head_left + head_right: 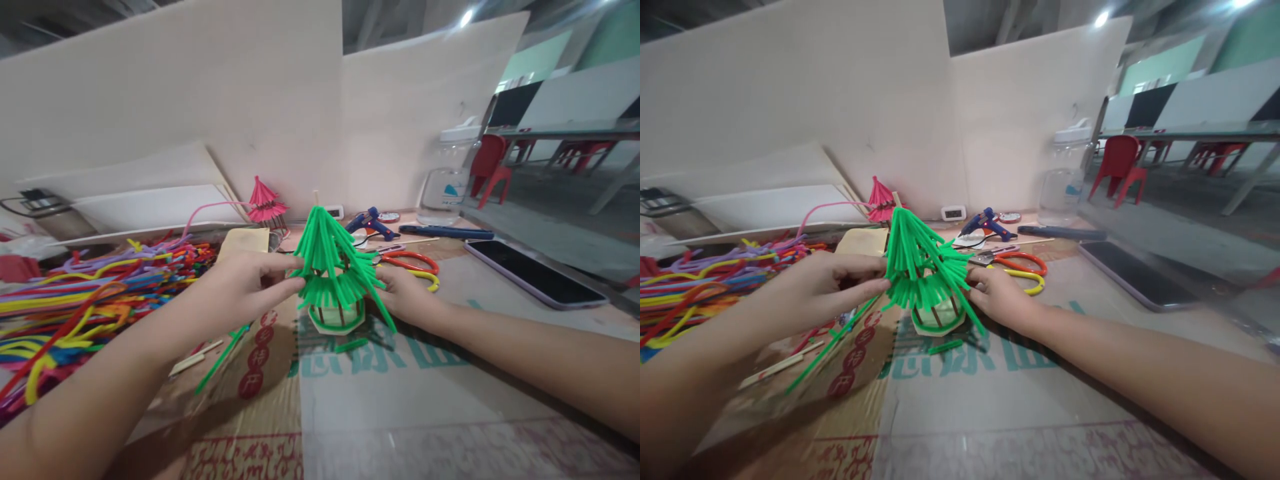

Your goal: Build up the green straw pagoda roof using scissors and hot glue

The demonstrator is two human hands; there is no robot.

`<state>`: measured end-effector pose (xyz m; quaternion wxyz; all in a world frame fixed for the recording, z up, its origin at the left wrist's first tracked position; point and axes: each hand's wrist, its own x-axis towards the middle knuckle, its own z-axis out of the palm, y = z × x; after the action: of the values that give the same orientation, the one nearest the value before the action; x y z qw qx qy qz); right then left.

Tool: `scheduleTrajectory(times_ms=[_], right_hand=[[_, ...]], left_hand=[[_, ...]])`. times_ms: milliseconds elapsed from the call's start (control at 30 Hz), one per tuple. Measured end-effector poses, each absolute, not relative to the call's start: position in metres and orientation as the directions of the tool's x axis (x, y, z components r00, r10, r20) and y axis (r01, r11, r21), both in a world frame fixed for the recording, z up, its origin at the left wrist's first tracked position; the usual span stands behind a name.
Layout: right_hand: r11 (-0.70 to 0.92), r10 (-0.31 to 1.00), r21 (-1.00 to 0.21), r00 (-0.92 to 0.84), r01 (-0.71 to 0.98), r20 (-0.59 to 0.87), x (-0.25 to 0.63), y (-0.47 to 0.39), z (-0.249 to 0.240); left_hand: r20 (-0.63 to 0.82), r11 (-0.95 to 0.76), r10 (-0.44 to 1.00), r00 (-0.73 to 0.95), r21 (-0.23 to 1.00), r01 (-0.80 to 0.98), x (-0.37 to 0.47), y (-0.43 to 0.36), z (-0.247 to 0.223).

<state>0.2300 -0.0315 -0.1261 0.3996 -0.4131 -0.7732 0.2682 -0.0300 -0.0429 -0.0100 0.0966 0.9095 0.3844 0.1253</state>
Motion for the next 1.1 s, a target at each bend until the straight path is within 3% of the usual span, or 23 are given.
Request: scheduleTrajectory(times_ms=[233, 500, 933, 1100], right_hand=[[0.520, 0.851, -0.724, -0.352, 0.454, 0.390, 0.231, -0.029, -0.127], [0.514, 0.853, -0.745, -0.344, 0.426, 0.392, 0.228, -0.034, -0.123], [0.413, 0.911, -0.732, -0.232, 0.541, 0.342, 0.225, -0.033, -0.121], [0.455, 0.890, -0.685, -0.289, 0.569, 0.352, 0.225, -0.034, -0.125]], left_hand=[[0.076, -0.692, 0.689, 0.720, 0.366, 0.623, -0.028, -0.035, -0.018], [0.196, -0.599, 0.783, 0.590, 0.491, 0.632, -0.027, -0.028, -0.032], [0.459, -0.608, 0.764, 0.454, 0.276, 0.744, -0.031, -0.038, -0.008], [0.527, -0.724, 0.624, 0.577, 0.110, 0.681, -0.026, -0.049, -0.014]])
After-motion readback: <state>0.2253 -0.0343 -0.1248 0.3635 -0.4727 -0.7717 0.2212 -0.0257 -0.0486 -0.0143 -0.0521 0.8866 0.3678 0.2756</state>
